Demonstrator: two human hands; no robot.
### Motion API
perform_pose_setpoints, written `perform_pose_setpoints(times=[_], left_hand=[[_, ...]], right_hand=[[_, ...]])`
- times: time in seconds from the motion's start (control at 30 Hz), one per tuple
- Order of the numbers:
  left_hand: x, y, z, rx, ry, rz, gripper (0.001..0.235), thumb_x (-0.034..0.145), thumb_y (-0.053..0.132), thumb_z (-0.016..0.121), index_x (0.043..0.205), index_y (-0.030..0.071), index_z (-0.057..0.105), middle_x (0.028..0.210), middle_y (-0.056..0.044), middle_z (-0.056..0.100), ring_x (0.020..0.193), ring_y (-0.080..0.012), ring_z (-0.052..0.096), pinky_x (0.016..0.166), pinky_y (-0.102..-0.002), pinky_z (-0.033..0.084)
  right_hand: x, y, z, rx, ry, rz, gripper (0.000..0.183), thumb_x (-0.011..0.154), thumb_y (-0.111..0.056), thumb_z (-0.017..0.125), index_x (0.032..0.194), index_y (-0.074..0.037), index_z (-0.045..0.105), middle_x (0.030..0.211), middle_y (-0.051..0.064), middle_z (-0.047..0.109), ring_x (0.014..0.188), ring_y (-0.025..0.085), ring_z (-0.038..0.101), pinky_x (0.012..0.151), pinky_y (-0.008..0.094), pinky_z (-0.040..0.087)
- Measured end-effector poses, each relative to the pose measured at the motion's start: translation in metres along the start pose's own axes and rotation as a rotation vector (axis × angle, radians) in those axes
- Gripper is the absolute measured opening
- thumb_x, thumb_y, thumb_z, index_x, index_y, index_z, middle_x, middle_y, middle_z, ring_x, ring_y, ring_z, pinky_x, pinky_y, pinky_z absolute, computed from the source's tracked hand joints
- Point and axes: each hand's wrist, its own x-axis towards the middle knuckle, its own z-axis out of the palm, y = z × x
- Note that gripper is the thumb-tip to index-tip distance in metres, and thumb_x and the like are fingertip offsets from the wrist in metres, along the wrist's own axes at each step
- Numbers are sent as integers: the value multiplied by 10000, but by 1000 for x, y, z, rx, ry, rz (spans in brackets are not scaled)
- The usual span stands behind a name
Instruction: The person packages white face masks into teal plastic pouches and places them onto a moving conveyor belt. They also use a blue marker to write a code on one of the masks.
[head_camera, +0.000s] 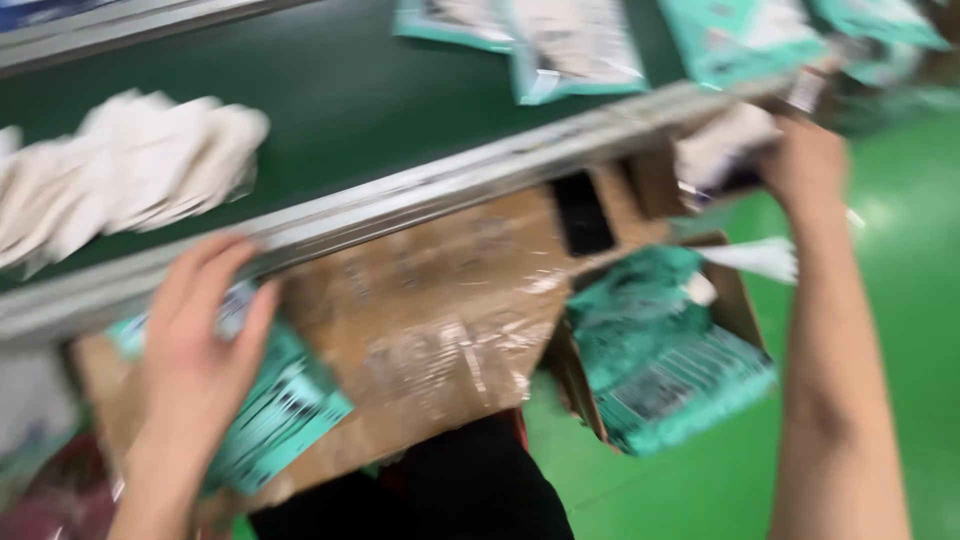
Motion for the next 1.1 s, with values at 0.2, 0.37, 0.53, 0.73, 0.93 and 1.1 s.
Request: perform_pose_setpoints(times=[0.2,0.37,0.53,0.73,0.93,1.1], left_hand=[[31,-67,14,247,162,30,869,768,50,847,1509,-43,402,1580,-295,360,1462,-513,353,1222,-553,319],[79,-154,72,453,110,-10,828,683,113,862,1390,-68,472,1422,-296,460,1315,-523,425,1062,-581,363],[101,-171,115,601,26,88,249,931,-17,673,1161,-12,577,1112,-198,618,1062,-396,617,894,-519,490],[22,22,64,-543,-528,-272,273,1051,76,520,1285,104,658,1205,-115,714,1131,-336,648,1013,-427,456],[-51,38,77,-519,-340,38,616,874,189,791,1428,126,530,1479,-138,525,1366,-299,584,1123,-386,508],[-101,-13,162,-479,-234,-101,1460,501,272,1029,1556,50,45,1518,-333,305,1410,-501,278,1164,-640,243]], right_hand=[[-12,86,104,667,40,276,427,972,114,415,1343,5,595,1212,213,690,1101,398,693,920,496,575],[-31,-155,-119,464,360,-67,508,931,119,596,1429,33,547,1343,233,609,1250,426,587,1090,507,464],[-77,-266,-144,629,164,-286,529,797,70,654,1318,-16,622,1389,204,594,1317,383,558,1073,465,472],[-88,-374,-186,1080,39,-341,741,863,-86,711,1526,-21,388,1512,177,480,1417,378,481,1206,491,389],[-133,-378,-109,1285,-366,-478,683,860,-299,743,1483,-87,558,1495,94,618,1433,330,580,1232,451,444],[-132,-409,-126,1107,-322,-469,1058,732,-134,870,1581,-20,251,1458,240,525,1319,453,511,1092,508,399]])
